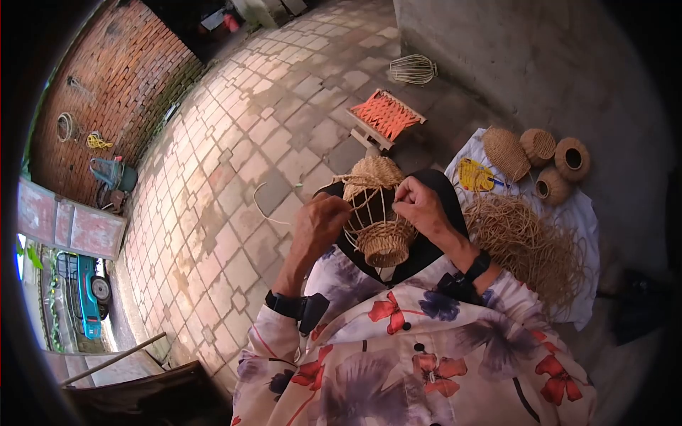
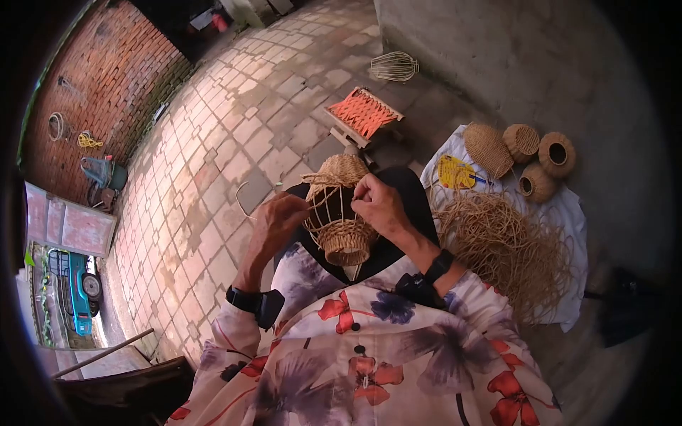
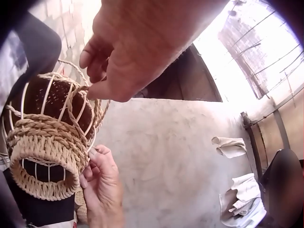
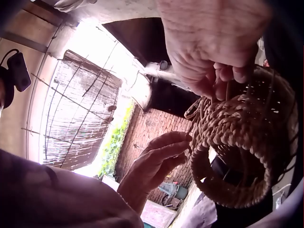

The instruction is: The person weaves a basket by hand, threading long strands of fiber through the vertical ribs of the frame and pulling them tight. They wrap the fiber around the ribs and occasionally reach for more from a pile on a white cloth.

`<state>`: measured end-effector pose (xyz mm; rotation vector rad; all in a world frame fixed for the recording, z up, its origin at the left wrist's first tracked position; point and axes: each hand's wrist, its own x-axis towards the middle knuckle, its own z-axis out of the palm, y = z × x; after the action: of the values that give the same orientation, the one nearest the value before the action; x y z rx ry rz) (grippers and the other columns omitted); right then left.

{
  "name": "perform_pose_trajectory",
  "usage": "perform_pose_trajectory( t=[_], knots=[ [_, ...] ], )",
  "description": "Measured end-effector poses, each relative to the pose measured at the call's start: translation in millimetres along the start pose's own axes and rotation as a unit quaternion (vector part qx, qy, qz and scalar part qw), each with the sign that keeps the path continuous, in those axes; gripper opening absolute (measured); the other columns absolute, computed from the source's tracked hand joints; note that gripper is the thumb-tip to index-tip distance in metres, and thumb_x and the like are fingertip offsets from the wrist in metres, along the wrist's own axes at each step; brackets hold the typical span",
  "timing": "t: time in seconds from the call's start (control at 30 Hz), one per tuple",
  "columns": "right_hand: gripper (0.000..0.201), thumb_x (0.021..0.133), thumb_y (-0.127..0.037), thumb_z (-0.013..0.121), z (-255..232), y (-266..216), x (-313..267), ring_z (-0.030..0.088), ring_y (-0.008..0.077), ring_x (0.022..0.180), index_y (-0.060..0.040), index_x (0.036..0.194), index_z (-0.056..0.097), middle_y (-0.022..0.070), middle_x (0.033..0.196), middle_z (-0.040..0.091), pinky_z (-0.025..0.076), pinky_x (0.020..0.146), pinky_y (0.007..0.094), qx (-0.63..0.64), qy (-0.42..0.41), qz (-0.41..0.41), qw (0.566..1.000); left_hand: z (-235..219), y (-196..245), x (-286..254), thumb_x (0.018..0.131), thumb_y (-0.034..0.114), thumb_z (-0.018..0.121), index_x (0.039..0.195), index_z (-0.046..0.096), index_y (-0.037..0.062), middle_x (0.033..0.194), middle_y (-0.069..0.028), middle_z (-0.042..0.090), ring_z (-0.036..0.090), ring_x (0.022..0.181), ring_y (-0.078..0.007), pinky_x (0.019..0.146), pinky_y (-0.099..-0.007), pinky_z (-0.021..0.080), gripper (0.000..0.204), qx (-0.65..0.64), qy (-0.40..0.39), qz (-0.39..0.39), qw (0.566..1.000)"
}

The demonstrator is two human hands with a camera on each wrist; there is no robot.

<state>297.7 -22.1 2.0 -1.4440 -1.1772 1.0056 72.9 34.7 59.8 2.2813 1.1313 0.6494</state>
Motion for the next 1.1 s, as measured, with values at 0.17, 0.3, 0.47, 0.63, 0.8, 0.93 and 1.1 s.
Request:
perform_pose_trajectory(
  t=[0.17, 0.3, 0.47, 0.63, 0.8, 0.93, 1.1],
  knots=[
    [0.015, 0.071, -0.006, 0.064, 5.7, 19.0, 8.4, 0.053, 0.0081, 0.060, -0.0028, 0.081, 0.055, 0.0019, 0.066, 0.056, 0.044, 0.056, 0.0248, 0.042, 0.048, -0.049, 0.997, 8.2, 32.2, -11.6, 0.084, 0.006, 0.065, 0.090, 0.066, 0.0001, 0.083, -0.0028, 0.064, 0.059, 0.080, -0.0100, 0.068, -0.0260, 0.048, 0.008, -0.360, -0.345, -0.080, 0.863],
    [0.015, 0.071, -0.005, 0.064, 1.9, 27.9, 12.7, 0.053, 0.0081, 0.061, -0.0021, 0.081, 0.054, 0.0025, 0.066, 0.056, 0.044, 0.056, 0.0246, 0.071, 0.043, -0.020, 0.996, 11.4, 24.8, -12.3, 0.087, 0.009, 0.064, 0.096, 0.065, 0.0018, 0.080, -0.0009, 0.064, 0.060, 0.070, -0.0076, 0.066, -0.0226, 0.051, 0.011, -0.466, -0.181, -0.124, 0.857],
    [0.013, 0.072, -0.003, 0.062, 0.0, 9.7, 8.1, 0.052, 0.0079, 0.059, -0.0021, 0.081, 0.053, 0.0020, 0.066, 0.055, 0.043, 0.054, 0.0244, 0.029, 0.032, 0.000, 0.999, 24.4, -9.9, 14.6, 0.088, 0.011, 0.062, 0.096, 0.063, 0.0023, 0.076, -0.0024, 0.064, 0.060, 0.062, -0.0095, 0.059, -0.0213, 0.050, 0.011, -0.504, -0.050, -0.264, 0.821],
    [0.013, 0.072, -0.003, 0.062, -2.6, 9.5, 5.9, 0.052, 0.0077, 0.059, -0.0020, 0.080, 0.053, 0.0022, 0.066, 0.055, 0.043, 0.054, 0.0238, 0.055, 0.024, 0.008, 0.998, 47.1, -12.4, 22.6, 0.080, 0.017, 0.066, 0.087, 0.067, 0.0047, 0.069, -0.0049, 0.065, 0.062, 0.061, -0.0129, 0.058, -0.0254, 0.049, 0.015, -0.245, -0.033, -0.214, 0.945],
    [0.014, 0.071, -0.004, 0.063, 1.7, 17.4, 6.2, 0.053, 0.0079, 0.059, -0.0016, 0.080, 0.053, 0.0027, 0.066, 0.056, 0.044, 0.055, 0.0241, 0.039, 0.045, -0.015, 0.998, 59.7, -0.7, 31.4, 0.074, 0.028, 0.065, 0.085, 0.068, 0.0111, 0.066, -0.0105, 0.064, 0.063, 0.061, -0.0234, 0.060, -0.0332, 0.050, 0.021, 0.107, 0.008, -0.121, 0.987],
    [0.014, 0.070, -0.005, 0.064, 1.4, 15.9, 4.9, 0.053, 0.0083, 0.058, -0.0022, 0.079, 0.053, 0.0026, 0.065, 0.055, 0.044, 0.055, 0.0242, 0.014, 0.061, -0.012, 0.998, 61.6, -2.8, 28.7, 0.074, 0.023, 0.067, 0.094, 0.064, 0.0107, 0.067, -0.0097, 0.064, 0.063, 0.061, -0.0214, 0.059, -0.0330, 0.049, 0.024, 0.080, 0.036, -0.110, 0.990],
    [0.015, 0.070, -0.005, 0.064, -0.4, 16.9, 6.6, 0.053, 0.0078, 0.058, -0.0025, 0.079, 0.053, 0.0024, 0.064, 0.055, 0.044, 0.055, 0.0243, 0.003, 0.057, -0.005, 0.998, 47.0, -18.5, -1.1, 0.073, 0.014, 0.070, 0.094, 0.057, 0.0044, 0.065, -0.0028, 0.060, 0.057, 0.059, -0.0114, 0.056, -0.0286, 0.045, 0.026, -0.240, 0.065, -0.249, 0.936]
  ],
)
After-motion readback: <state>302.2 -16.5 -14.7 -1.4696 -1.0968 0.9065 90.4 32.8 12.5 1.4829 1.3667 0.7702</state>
